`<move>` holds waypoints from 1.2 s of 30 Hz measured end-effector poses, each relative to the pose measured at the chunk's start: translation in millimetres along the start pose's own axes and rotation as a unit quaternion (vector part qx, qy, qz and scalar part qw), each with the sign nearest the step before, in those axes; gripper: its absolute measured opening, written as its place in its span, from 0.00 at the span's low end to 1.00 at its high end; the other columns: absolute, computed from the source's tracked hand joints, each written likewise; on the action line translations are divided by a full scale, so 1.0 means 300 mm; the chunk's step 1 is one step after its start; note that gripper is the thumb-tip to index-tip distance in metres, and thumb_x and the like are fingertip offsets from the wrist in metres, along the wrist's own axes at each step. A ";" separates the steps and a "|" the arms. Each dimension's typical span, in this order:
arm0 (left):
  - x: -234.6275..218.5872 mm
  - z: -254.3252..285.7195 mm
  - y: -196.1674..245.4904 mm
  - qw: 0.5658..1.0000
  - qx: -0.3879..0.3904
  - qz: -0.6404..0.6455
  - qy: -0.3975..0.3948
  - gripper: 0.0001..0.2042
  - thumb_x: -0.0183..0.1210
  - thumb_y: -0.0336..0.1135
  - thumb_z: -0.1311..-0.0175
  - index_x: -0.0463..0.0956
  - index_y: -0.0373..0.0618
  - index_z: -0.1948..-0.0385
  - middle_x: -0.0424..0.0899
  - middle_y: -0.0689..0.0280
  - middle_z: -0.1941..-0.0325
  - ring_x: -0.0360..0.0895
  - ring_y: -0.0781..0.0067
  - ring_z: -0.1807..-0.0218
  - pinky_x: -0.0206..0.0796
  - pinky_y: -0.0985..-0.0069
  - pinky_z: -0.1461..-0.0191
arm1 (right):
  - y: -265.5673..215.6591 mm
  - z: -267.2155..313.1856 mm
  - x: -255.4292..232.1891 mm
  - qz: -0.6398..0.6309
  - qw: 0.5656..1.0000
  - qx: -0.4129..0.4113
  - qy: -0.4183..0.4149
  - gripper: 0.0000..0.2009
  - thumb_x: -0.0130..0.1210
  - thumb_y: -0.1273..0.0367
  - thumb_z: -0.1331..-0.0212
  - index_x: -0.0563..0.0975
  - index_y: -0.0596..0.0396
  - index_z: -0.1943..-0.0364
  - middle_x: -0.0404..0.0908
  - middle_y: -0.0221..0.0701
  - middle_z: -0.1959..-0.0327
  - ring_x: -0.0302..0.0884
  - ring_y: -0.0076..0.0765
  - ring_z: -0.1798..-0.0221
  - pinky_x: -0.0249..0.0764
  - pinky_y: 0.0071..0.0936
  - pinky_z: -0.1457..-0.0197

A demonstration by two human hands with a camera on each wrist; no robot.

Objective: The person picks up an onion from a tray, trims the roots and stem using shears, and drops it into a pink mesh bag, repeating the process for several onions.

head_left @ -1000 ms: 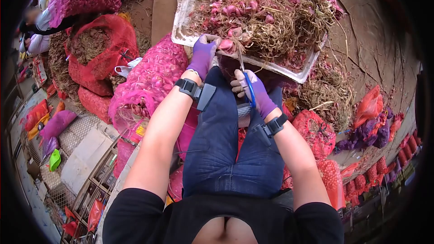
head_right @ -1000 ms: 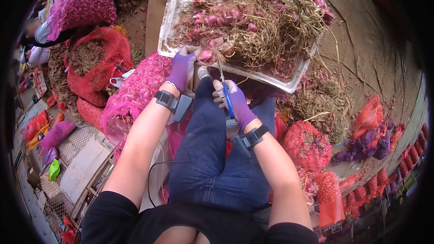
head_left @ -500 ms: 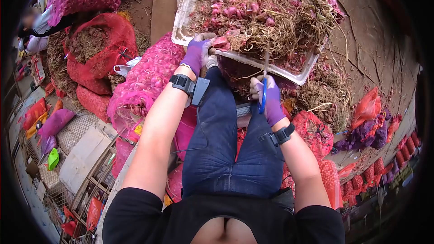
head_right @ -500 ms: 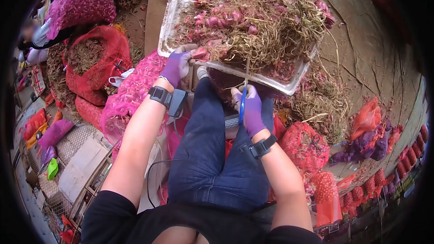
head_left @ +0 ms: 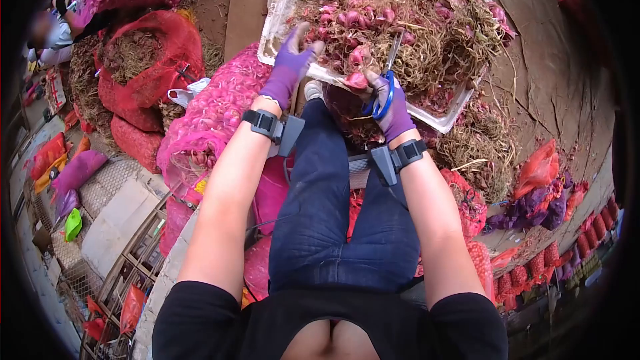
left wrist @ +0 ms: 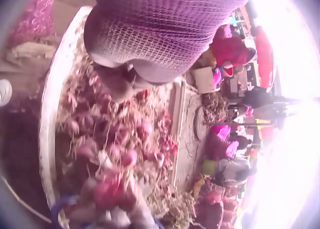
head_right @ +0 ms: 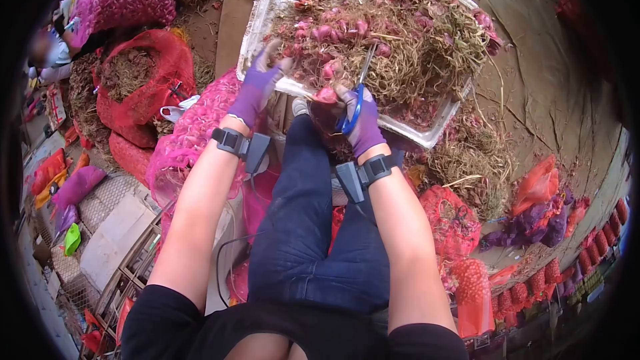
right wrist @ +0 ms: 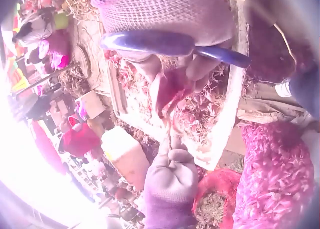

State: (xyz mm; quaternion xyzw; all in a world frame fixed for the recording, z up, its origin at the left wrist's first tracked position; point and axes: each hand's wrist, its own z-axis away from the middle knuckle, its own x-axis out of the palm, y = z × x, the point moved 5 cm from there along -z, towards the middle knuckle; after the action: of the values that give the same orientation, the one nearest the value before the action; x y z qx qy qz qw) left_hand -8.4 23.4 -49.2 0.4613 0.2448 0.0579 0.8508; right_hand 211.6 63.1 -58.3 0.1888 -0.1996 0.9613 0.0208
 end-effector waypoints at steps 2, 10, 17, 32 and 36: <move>0.064 0.041 0.047 0.994 -0.035 0.052 -0.091 0.24 0.60 0.36 0.41 0.66 0.42 0.43 0.74 0.60 0.49 0.74 0.73 0.52 0.68 0.76 0.49 | 0.029 -0.023 0.007 -0.014 1.000 0.004 -0.007 0.09 0.56 0.69 0.42 0.70 0.53 0.62 0.76 0.27 0.68 0.78 0.26 0.71 0.77 0.23 0.68; 0.170 0.165 0.093 0.987 -0.052 -0.006 -0.150 0.21 0.61 0.29 0.46 0.71 0.44 0.48 0.78 0.66 0.53 0.74 0.76 0.52 0.66 0.77 0.47 | -0.032 0.066 0.133 -0.121 0.990 0.025 0.067 0.09 0.54 0.72 0.41 0.68 0.53 0.59 0.76 0.34 0.68 0.78 0.35 0.73 0.78 0.29 0.73; 0.152 0.174 0.119 0.987 -0.050 0.004 -0.154 0.17 0.63 0.32 0.46 0.73 0.40 0.56 0.80 0.63 0.59 0.75 0.79 0.58 0.68 0.79 0.53 | -0.013 0.054 0.130 -0.145 0.988 0.028 0.051 0.09 0.55 0.71 0.41 0.67 0.55 0.62 0.75 0.34 0.75 0.77 0.33 0.78 0.75 0.28 0.77; 0.128 0.230 0.115 0.950 -0.032 -0.266 -0.158 0.11 0.61 0.38 0.47 0.78 0.39 0.70 0.80 0.58 0.74 0.78 0.66 0.71 0.68 0.69 0.65 | 0.060 0.002 0.087 -0.143 0.988 0.048 0.025 0.04 0.54 0.72 0.43 0.70 0.53 0.67 0.72 0.31 0.76 0.75 0.31 0.77 0.75 0.29 0.78; 0.006 0.167 0.084 0.989 -0.021 -0.144 0.022 0.10 0.58 0.35 0.45 0.77 0.37 0.67 0.80 0.60 0.69 0.78 0.69 0.67 0.70 0.74 0.63 | 0.036 0.014 0.112 -0.175 0.982 0.042 0.062 0.05 0.53 0.69 0.41 0.71 0.54 0.66 0.72 0.32 0.75 0.76 0.33 0.74 0.78 0.32 0.73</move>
State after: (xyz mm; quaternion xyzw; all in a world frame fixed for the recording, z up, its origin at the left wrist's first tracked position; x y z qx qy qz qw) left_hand 19.9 0.3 -6.6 0.4023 0.3257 -0.0504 0.8541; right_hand 180.6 50.4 -46.1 0.1613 -0.1212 0.9603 0.1929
